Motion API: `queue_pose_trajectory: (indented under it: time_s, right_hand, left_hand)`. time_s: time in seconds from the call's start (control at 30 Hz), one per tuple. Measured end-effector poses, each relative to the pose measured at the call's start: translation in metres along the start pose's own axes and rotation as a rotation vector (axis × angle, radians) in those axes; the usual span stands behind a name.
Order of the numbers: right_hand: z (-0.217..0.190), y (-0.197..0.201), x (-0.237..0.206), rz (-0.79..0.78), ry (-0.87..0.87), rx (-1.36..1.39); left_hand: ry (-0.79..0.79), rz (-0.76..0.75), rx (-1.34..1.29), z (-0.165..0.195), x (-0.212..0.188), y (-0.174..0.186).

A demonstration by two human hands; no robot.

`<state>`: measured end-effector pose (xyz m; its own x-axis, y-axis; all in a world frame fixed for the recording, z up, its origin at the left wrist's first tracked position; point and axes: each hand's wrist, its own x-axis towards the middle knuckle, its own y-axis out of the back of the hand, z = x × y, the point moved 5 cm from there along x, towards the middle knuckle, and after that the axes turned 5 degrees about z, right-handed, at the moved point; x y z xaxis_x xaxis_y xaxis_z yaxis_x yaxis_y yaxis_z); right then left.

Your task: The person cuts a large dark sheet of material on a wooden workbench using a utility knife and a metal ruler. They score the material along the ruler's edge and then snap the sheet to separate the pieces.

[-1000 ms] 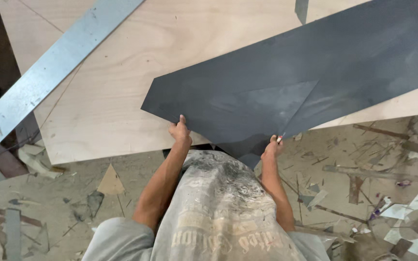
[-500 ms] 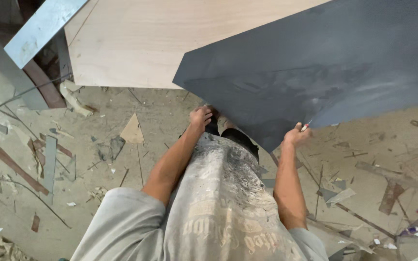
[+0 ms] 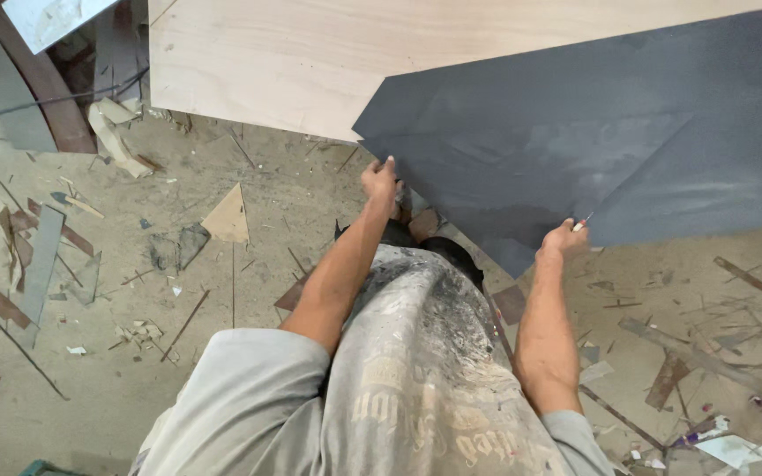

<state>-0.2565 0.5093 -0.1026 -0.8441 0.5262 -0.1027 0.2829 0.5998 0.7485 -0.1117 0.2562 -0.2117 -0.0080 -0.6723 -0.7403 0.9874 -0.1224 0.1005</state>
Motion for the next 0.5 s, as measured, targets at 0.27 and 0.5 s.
queue_pose_trajectory:
  time_s: [0.27,0.5]
  right_hand:
    - [0.03,0.045,-0.029,0.205,0.184,0.265]
    - [0.123,0.058,-0.024,-0.166,-0.659,0.531]
  left_hand:
    - [0.195,0.032,-0.002,-0.009,-0.002,-0.012]
    - [0.261,-0.107,-0.119,-0.02,-0.04,-0.053]
